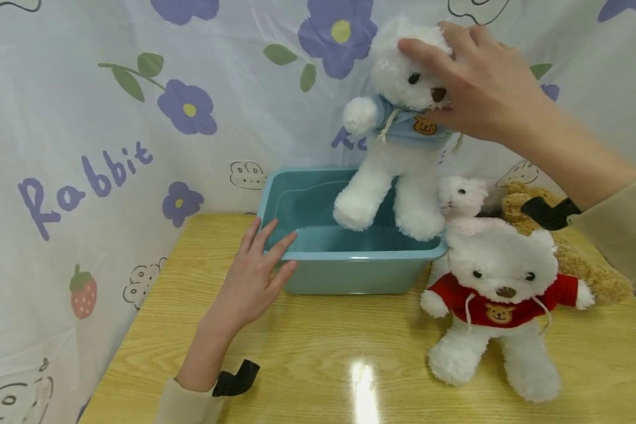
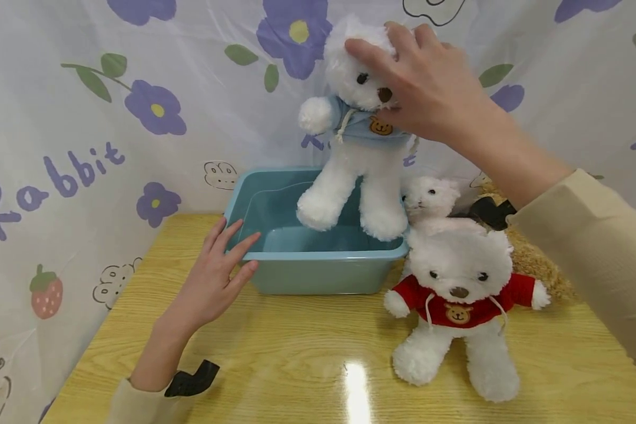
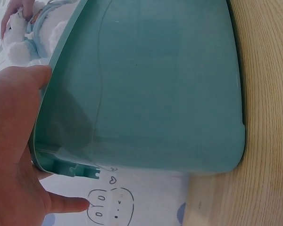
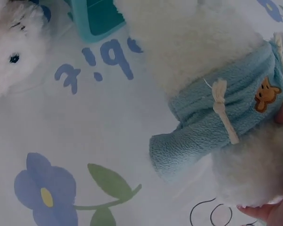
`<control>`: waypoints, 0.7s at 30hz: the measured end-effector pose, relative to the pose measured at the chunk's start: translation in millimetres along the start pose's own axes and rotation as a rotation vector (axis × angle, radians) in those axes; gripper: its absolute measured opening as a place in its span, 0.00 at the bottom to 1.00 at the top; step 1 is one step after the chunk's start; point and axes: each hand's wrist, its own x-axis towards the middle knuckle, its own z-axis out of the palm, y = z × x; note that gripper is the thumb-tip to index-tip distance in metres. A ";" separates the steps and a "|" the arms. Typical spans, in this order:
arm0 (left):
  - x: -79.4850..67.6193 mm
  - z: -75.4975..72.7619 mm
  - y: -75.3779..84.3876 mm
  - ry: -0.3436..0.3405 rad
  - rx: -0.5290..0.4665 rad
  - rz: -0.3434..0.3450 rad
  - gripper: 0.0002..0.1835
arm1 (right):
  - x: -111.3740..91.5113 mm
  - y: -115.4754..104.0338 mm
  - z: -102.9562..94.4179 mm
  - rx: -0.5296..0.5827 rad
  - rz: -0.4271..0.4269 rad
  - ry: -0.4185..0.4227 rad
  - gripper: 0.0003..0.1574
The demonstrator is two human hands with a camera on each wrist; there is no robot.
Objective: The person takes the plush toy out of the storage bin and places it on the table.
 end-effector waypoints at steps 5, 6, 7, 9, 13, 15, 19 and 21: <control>-0.8 0.4 0.1 0.003 -0.003 0.003 0.27 | -4.3 10.3 -4.7 -0.021 0.038 0.076 0.56; -0.9 0.6 0.0 0.004 -0.004 0.004 0.27 | -5.0 12.6 -5.8 -0.017 0.041 0.093 0.55; -1.1 0.7 -0.1 0.003 -0.004 0.004 0.27 | -5.8 15.9 -6.9 -0.017 0.031 0.114 0.55; -1.6 0.7 -0.3 0.002 -0.005 0.004 0.27 | -8.0 22.4 -9.7 -0.033 0.019 0.139 0.55; -2.3 0.1 -0.5 0.001 -0.003 0.002 0.27 | -16.1 33.0 -15.1 -0.070 0.050 0.125 0.57; -2.8 0.1 -0.7 0.004 -0.003 0.000 0.27 | -21.6 36.1 -17.6 -0.084 0.091 0.098 0.58; -4.2 0.1 -1.4 0.007 -0.002 -0.004 0.27 | -35.4 45.3 -20.4 -0.086 0.117 0.087 0.60; -4.7 0.1 -1.4 0.008 -0.003 -0.003 0.27 | -43.3 51.6 -21.4 -0.085 0.116 0.100 0.60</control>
